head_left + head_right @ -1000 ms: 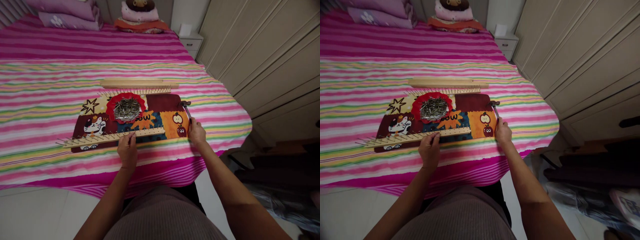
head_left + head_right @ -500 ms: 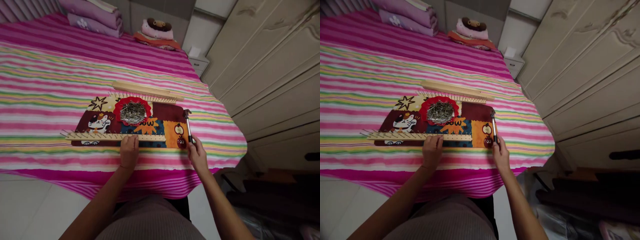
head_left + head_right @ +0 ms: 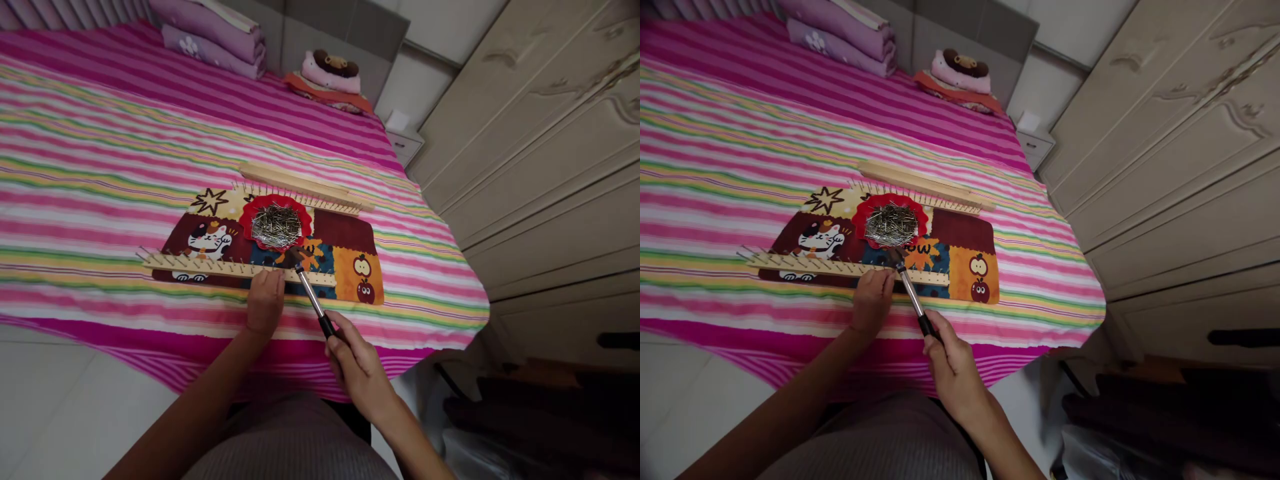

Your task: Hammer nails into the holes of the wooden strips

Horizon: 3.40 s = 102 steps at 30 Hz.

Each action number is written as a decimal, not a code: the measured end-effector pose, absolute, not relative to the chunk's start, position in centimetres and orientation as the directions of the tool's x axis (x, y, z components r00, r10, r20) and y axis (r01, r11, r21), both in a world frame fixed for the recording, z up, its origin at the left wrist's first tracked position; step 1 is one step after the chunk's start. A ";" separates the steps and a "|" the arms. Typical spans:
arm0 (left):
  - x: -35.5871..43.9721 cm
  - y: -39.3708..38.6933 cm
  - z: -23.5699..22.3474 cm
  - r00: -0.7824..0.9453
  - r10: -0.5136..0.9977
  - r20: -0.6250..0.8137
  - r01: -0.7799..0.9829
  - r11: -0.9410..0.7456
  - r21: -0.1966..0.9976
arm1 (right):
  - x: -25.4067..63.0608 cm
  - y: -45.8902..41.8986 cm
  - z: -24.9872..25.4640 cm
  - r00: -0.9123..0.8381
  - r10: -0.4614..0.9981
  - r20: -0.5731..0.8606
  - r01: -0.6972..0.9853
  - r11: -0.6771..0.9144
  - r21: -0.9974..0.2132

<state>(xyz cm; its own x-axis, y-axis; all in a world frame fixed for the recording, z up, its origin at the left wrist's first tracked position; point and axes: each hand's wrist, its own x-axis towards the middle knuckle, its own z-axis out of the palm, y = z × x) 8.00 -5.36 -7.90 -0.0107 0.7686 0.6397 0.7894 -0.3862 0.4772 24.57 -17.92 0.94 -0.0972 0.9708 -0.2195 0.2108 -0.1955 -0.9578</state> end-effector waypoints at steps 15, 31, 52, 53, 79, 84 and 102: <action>8.0 -5.3 -8.5 -0.046 0.767 0.639 0.769 -0.381 0.512 | 23.8 -18.3 2.8 -0.117 0.987 -0.109 0.402 -0.054 -0.914; 7.7 -5.4 -8.5 0.027 0.693 0.721 0.791 -0.455 0.408 | 36.7 -7.3 -2.9 0.398 0.899 0.182 0.849 -0.286 -0.445; 3.5 5.3 2.6 0.258 0.964 -0.058 0.961 -0.250 0.118 | 37.6 -6.6 -6.6 0.479 0.877 0.048 0.873 -0.470 -0.131; 3.7 6.1 2.4 0.262 0.953 -0.149 0.964 -0.252 0.086 | 37.6 -6.6 -6.6 0.478 0.876 0.057 0.874 -0.469 -0.127; 1.5 7.3 1.9 0.095 0.974 -0.206 0.300 0.169 0.939 | 37.1 -6.6 -6.4 0.481 0.873 0.076 0.876 -0.477 -0.072; 1.8 6.4 3.1 0.078 0.968 -0.238 0.194 0.219 0.956 | 37.2 -6.5 -6.6 0.492 0.867 0.081 0.870 -0.488 -0.068; 4.5 -0.3 3.3 -0.037 0.997 -0.070 0.047 0.072 0.996 | 37.3 -6.5 -6.5 0.504 0.862 0.052 0.862 -0.498 -0.099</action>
<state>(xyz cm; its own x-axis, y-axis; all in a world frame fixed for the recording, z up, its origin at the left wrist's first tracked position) 4.49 -0.25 3.31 -0.0367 0.9969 -0.0699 0.0471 0.0716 0.9963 37.30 -6.52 -6.51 0.5039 0.8622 0.0523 0.8617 -0.4976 -0.0995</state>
